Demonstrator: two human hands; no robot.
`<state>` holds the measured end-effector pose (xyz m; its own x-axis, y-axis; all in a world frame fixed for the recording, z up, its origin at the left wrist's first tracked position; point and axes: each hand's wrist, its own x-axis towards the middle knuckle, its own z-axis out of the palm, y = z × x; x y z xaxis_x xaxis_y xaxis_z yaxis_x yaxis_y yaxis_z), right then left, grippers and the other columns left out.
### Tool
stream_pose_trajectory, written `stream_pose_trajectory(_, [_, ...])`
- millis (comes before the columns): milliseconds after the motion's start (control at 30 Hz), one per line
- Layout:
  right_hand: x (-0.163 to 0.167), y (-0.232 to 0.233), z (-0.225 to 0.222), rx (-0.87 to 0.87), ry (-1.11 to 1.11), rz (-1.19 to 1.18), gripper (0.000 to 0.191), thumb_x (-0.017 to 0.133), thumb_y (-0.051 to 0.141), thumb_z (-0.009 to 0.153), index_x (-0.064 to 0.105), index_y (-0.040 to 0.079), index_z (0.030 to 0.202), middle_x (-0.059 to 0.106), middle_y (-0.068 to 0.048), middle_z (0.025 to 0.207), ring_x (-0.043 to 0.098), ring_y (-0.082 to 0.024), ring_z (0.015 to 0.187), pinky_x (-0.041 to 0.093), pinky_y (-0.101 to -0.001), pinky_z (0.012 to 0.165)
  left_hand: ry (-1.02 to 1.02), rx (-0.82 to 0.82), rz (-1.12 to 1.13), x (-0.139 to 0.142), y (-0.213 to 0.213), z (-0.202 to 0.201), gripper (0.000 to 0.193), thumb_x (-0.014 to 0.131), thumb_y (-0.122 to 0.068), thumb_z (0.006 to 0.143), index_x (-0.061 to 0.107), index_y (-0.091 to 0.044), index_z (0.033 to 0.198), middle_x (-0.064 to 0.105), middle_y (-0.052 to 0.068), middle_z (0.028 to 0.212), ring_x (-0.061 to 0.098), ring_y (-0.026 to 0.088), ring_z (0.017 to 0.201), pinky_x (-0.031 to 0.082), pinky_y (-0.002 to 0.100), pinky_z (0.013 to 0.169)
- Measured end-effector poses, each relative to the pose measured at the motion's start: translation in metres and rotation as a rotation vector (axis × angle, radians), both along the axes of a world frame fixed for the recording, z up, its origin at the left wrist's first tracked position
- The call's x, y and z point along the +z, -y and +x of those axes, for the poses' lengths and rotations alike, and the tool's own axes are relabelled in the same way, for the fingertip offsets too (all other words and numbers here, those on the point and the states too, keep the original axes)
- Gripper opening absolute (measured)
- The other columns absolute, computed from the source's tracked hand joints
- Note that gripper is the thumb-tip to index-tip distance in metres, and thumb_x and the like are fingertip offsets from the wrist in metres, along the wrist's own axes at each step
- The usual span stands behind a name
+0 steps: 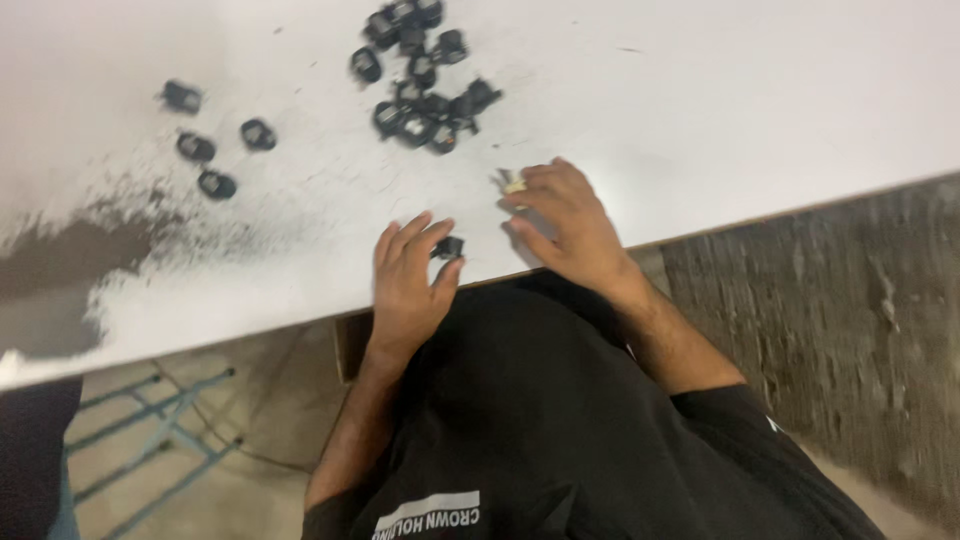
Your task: The person sits at a white worktable and inserts small metal contact pieces into black plastic connector housings one at a time, pressing each contact into place by hand. Finished housings are placed onto a growing pile on the table.
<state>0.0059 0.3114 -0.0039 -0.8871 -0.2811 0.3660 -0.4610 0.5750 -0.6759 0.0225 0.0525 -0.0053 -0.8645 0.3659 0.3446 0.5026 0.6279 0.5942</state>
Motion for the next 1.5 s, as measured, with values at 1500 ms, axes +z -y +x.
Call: stream_pose_trajectory(1500, [-0.005, 0.034, 0.016, -0.082, -0.076, 0.197, 0.034, 0.081, 0.036, 0.088, 0.069, 0.007, 0.102, 0.058, -0.013, 0.115, 0.054, -0.032, 0.119, 0.029, -0.0642, 0.118, -0.034, -0.024, 0.013, 0.02, -0.012, 0.005, 0.018, 0.076, 0.001, 0.081, 0.066, -0.005, 0.094, 0.061, 0.015, 0.128, 0.056, 0.038, 0.134, 0.05, 0.05, 0.107])
